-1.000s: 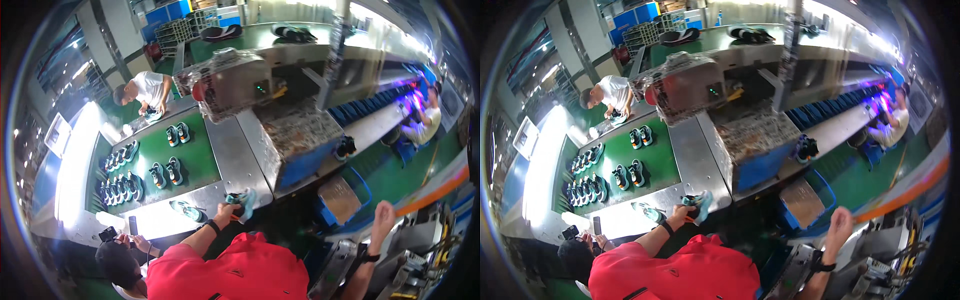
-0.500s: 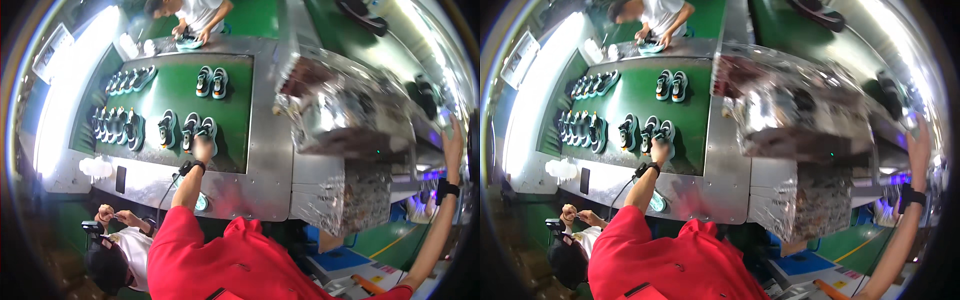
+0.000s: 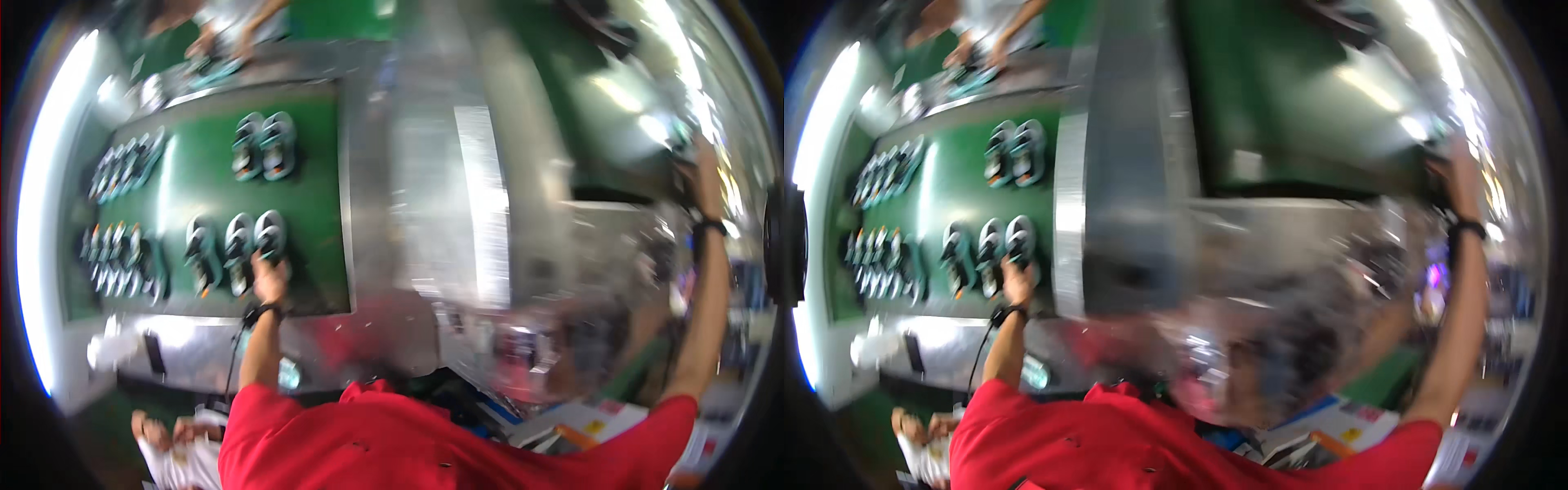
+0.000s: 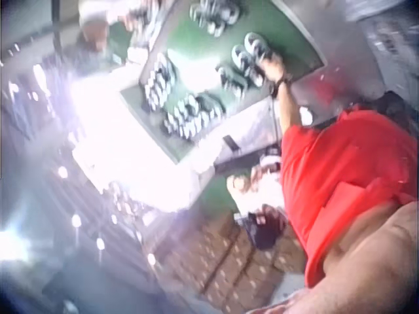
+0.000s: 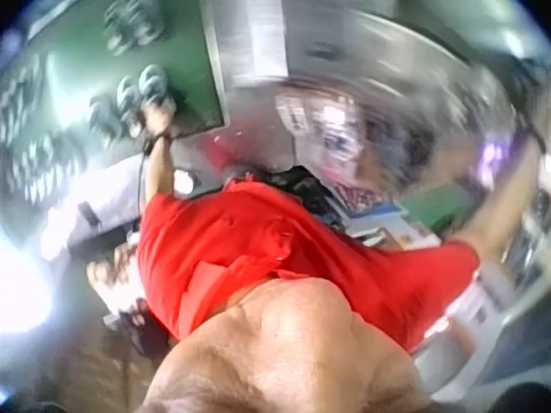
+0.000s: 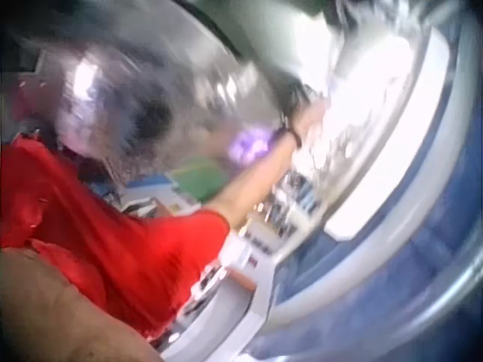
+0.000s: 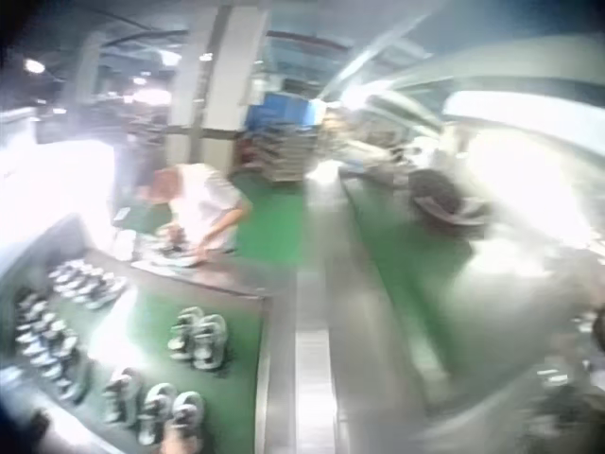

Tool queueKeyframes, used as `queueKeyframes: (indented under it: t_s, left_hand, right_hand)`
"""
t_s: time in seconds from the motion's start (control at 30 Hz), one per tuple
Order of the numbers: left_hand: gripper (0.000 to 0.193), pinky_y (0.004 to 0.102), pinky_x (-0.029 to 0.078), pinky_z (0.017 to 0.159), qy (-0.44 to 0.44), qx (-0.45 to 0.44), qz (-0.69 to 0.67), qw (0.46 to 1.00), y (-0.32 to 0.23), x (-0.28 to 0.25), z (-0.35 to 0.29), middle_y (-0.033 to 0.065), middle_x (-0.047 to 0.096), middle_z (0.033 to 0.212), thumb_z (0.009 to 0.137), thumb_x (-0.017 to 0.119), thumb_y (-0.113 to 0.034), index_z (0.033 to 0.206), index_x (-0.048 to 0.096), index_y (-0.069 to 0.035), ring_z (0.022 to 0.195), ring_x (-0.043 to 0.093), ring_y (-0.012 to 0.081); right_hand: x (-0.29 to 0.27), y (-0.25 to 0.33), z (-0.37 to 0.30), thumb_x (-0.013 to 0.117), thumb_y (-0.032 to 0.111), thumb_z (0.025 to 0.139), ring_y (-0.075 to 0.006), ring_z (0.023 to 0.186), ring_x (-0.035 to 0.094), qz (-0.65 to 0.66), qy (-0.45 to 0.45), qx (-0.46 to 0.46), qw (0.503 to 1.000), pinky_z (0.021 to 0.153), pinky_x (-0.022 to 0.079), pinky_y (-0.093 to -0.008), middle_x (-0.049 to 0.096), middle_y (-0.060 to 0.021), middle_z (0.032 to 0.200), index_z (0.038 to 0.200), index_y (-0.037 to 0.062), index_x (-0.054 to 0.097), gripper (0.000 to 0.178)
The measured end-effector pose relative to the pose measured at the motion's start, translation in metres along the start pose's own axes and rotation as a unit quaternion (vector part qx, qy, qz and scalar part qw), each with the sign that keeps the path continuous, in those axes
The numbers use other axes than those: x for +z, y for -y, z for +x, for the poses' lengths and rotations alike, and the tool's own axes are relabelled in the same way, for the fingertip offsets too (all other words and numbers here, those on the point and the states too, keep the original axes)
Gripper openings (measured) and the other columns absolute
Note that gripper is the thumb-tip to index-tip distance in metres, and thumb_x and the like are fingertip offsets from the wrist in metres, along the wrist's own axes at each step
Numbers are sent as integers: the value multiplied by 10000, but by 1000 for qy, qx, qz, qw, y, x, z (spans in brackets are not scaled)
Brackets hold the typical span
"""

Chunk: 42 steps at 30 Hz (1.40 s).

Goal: Operating a shoe pressing machine and moving shoes between conveyor belts.

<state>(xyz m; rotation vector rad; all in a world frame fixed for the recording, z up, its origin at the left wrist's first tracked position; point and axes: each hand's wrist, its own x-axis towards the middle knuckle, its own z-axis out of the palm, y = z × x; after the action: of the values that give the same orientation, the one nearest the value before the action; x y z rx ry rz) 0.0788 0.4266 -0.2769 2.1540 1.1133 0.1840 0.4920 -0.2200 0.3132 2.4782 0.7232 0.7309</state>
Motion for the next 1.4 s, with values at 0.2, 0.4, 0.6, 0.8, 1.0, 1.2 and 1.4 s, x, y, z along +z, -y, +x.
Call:
queueKeyframes:
  t_s: [0.2,0.4,0.6,0.8,1.0,1.2,1.4]
  left_hand:
    - [799,469,388,1023,-38,141,98,984,-53,-36,-37,265,430,1404,847,712,-264,1440,289,64,1253,469,411]
    - [552,390,440,986,446,268,-180,835,-238,-94,-203,222,590,1270,936,619,-282,1346,482,62,1199,566,296]
    - [947,428,359,1083,637,421,-346,545,-393,-116,-336,225,404,1465,863,633,-588,1468,297,58,1338,433,335]
    - [970,368,405,1041,853,330,-255,313,-421,-120,-498,181,506,1365,820,667,-599,1433,332,74,1238,524,248]
    - [487,365,463,991,975,60,-136,165,-344,-97,-678,136,588,1264,971,533,-232,1362,437,43,1124,602,226]
    - [484,287,475,903,896,384,-57,217,-244,-123,-829,85,624,1130,967,587,-236,1341,474,49,995,592,152]
    - [644,301,455,920,891,447,77,-4,-187,-135,-957,148,625,1087,956,548,-464,1363,450,25,1037,589,197]
  right_hand:
    - [-125,95,5,785,433,745,-376,855,654,14,-107,122,987,751,508,-413,674,-204,918,1092,33,619,555]
    - [-265,132,-101,778,311,802,-172,826,655,313,-311,168,882,784,518,-305,698,-93,884,1059,-27,657,442]
    - [-346,175,-299,754,189,823,-108,728,654,478,-225,385,756,676,518,-253,694,-52,829,944,4,695,229]
    - [-381,249,-468,748,235,810,-101,781,624,555,-271,528,583,716,496,-266,680,-33,846,995,-7,675,313]
    - [-401,364,-670,603,500,904,-200,1092,578,424,-431,688,401,792,518,-351,536,-156,1291,1384,30,413,698]
    - [-428,463,-781,764,143,803,-102,977,583,188,-528,722,406,845,482,-248,619,-52,1149,1349,5,489,627]
    - [-487,536,-889,757,88,728,-145,987,585,10,-523,821,229,910,465,-291,619,-66,1124,1261,0,570,571]
